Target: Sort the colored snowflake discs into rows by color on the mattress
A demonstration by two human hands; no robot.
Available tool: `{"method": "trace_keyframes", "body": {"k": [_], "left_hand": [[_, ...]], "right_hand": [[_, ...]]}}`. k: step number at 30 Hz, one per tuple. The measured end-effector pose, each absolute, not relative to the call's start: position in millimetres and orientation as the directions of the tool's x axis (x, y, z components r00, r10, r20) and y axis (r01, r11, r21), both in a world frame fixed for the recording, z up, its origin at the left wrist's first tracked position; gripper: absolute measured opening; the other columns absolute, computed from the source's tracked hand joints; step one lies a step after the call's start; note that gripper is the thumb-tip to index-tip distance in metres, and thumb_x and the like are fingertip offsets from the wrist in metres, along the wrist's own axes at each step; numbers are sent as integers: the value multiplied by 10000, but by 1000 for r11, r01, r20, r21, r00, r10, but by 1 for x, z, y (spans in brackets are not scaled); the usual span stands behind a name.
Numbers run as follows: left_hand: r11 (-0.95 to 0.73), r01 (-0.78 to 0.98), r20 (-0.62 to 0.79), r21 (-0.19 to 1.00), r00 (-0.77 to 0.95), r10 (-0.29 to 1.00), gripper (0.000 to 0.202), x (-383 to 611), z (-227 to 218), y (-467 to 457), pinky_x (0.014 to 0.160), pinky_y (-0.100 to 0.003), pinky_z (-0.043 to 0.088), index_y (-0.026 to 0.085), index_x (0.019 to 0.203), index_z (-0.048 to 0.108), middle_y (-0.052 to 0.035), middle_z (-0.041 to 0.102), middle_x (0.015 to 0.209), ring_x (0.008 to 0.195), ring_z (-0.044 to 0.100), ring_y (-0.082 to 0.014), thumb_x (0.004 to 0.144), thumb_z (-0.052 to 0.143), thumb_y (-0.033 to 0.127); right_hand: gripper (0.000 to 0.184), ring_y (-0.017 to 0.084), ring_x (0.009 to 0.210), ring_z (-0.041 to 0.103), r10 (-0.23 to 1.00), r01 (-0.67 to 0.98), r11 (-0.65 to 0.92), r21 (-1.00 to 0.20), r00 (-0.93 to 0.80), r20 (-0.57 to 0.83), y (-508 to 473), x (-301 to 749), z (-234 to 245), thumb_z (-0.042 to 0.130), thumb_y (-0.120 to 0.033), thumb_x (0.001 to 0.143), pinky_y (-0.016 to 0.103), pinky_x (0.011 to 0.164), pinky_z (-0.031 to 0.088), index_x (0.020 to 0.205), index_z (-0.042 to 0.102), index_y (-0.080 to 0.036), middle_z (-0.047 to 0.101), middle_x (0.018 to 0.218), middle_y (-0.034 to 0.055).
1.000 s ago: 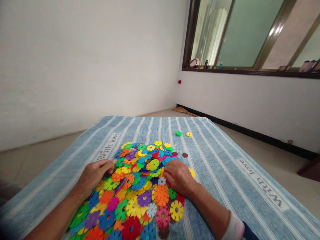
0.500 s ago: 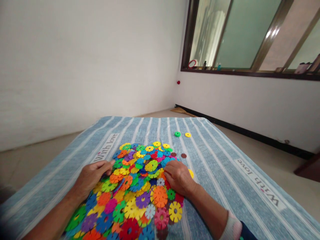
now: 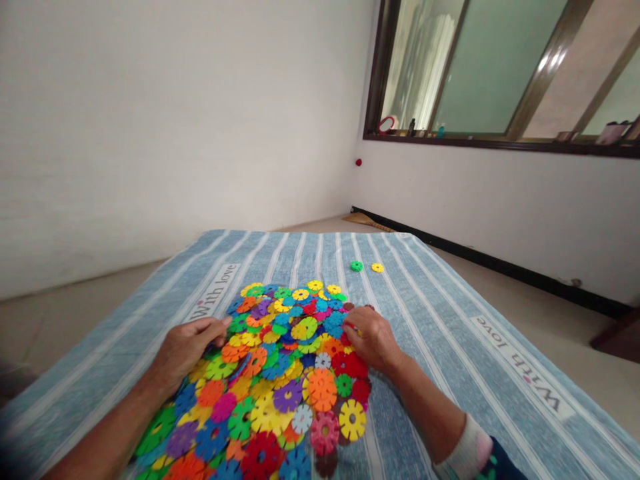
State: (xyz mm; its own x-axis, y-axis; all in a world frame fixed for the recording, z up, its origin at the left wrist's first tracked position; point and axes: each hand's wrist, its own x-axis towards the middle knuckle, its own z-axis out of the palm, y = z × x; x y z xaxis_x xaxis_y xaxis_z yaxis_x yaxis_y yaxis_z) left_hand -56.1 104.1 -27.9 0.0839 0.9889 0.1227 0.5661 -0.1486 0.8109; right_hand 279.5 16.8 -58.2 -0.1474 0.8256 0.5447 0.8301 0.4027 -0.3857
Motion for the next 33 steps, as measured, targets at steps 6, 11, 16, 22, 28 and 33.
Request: {"method": "trace_keyframes", "body": {"k": [6,11,16,22,28,33], "left_hand": [[-150,572,126,806,82,989,433,-55,-27,104,549,-247,304,190,479,529,36,494,467,505,406,-119,680,545,573],[-133,590,119,796,62,991,428,-52,-21,101,532,-249,295,192,474,524,39,483,453,491,392,-117,667,543,573],[-144,606,132,782,65,989,421,-51,-18,99,524,-252,295,198,463,515,35,485,441,483,394,-122,681,524,557],[-142,606,131,783,63,989,407,-52,-19,99,506,-248,285,196,469,527,37,478,432,467,380,-115,669,544,550],[-150,603,140,784,63,988,424,-51,-19,99,498,-246,289,197,467,522,32,488,430,467,384,-120,666,545,571],[-149,611,138,778,65,988,437,-51,-18,99,504,-244,294,195,467,514,33,479,434,481,393,-121,684,523,574]], "right_hand": [[196,193,760,644,940,888,156,-433,1,341,16,332,-38,497,-208,846,282,683,473,838,691,-184,691,840,57],[161,166,669,625,994,918,104,-382,-88,60,5,343,-21,671,-181,686,234,602,439,840,718,-186,678,750,7],[413,222,805,620,989,961,99,-258,-124,-83,0,327,-14,798,-274,578,272,655,434,980,718,-224,657,918,44],[397,261,836,609,984,987,105,-119,-120,-129,-1,317,-15,798,-256,581,301,649,412,970,719,-238,625,929,70],[256,245,793,612,982,987,135,-89,-145,-119,0,316,-13,678,-135,632,292,633,399,876,720,-200,635,897,80],[194,226,785,604,986,983,134,-122,-145,-83,0,318,-12,638,-139,639,274,638,390,821,693,-177,655,879,75]]}}
